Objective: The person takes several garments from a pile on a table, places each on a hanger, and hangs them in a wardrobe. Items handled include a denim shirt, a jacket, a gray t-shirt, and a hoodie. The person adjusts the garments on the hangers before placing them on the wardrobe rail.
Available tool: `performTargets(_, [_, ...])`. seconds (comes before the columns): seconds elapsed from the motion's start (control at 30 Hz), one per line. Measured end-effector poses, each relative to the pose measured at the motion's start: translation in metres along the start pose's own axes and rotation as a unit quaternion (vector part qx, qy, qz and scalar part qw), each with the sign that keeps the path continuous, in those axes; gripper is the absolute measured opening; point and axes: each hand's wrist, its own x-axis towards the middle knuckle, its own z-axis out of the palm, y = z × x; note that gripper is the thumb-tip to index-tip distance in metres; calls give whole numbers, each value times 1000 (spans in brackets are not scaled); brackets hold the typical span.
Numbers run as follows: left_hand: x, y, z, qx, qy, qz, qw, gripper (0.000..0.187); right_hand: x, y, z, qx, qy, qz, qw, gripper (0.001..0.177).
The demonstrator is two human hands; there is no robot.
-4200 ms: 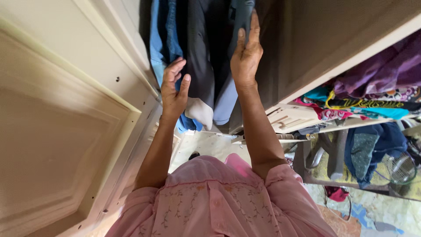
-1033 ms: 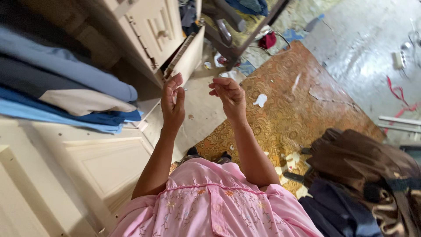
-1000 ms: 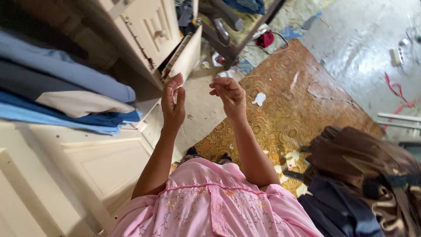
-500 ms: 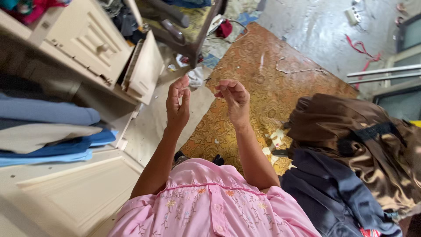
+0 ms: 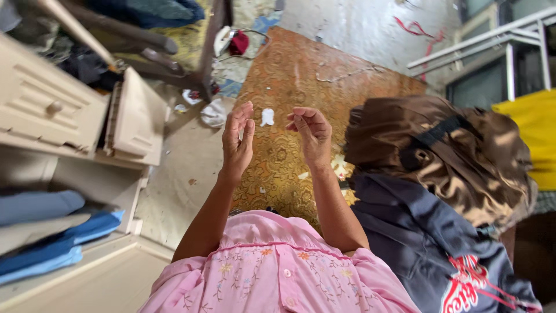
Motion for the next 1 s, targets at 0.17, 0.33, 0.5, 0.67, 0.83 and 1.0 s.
performTargets(0.17, [2,-5,39,-20,-47,-3,999,39,-11,-12,-40,-14,58,-11,998,13])
performTargets(0.33, [14,-1,54,-14,-105,-3,994,35,-24,-19,-55,-15,121,-37,992,12])
performTargets(0.5, [26,4,55,-67,-172,-19,983,33,-38,-22,-48,-31,174,-65,982,13])
performTargets(0.67, [34,-3,50,-78,-226,-11,971,32,-59,-19,-35,-25,243,-66,967,13])
performTargets(0.83, [30,-12,50,-103,-287,-48,951,31,-85,-8,-27,-45,306,-91,947,14])
performTargets(1.0, [24,-14,50,-114,-339,-46,933,31,-112,0,-20,-74,358,-107,924,13])
